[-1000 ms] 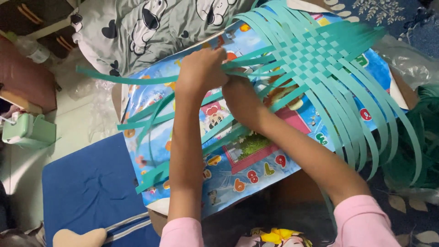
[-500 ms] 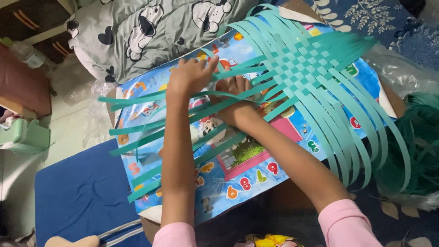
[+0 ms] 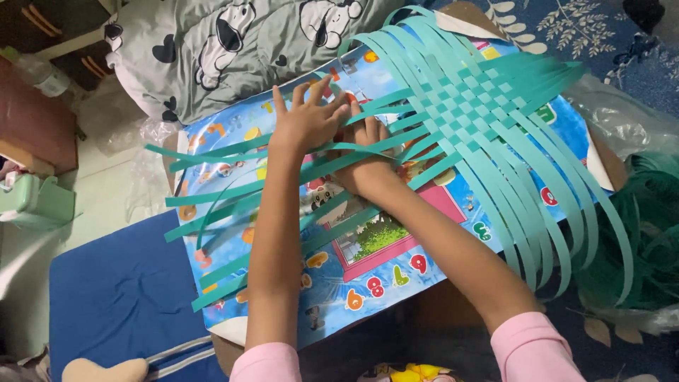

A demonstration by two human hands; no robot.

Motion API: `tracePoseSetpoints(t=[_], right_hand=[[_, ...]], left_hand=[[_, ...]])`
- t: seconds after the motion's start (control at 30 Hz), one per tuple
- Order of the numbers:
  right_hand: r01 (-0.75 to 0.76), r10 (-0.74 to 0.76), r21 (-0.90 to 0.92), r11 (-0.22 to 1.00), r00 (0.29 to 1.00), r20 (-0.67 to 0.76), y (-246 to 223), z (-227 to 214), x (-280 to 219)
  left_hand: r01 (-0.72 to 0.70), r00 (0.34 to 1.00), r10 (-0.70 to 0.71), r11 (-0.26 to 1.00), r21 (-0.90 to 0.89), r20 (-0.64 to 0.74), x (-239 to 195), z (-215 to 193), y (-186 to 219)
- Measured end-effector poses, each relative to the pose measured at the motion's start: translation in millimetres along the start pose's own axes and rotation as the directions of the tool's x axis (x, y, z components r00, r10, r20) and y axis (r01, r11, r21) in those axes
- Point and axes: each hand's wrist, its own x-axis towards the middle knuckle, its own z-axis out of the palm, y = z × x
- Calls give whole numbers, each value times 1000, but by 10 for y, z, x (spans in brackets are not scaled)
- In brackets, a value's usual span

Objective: Weaving green plastic strips together to form a mat or basket structure.

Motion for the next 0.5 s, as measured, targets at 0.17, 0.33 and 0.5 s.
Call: tracePoseSetpoints(t=[0.17, 0.33, 0.5], right_hand=[[72, -72, 15, 997, 997, 2, -10, -240, -86], [281, -281, 13, 960, 960, 14, 56, -447, -314], [408, -388, -74, 910, 900, 198, 253, -810, -1225]], left_hand=[[49, 998, -49, 999, 25, 29, 284, 229, -70], [46, 999, -46, 999, 17, -6, 359, 189, -12], [20, 999, -18, 997, 73, -36, 991, 394, -186]])
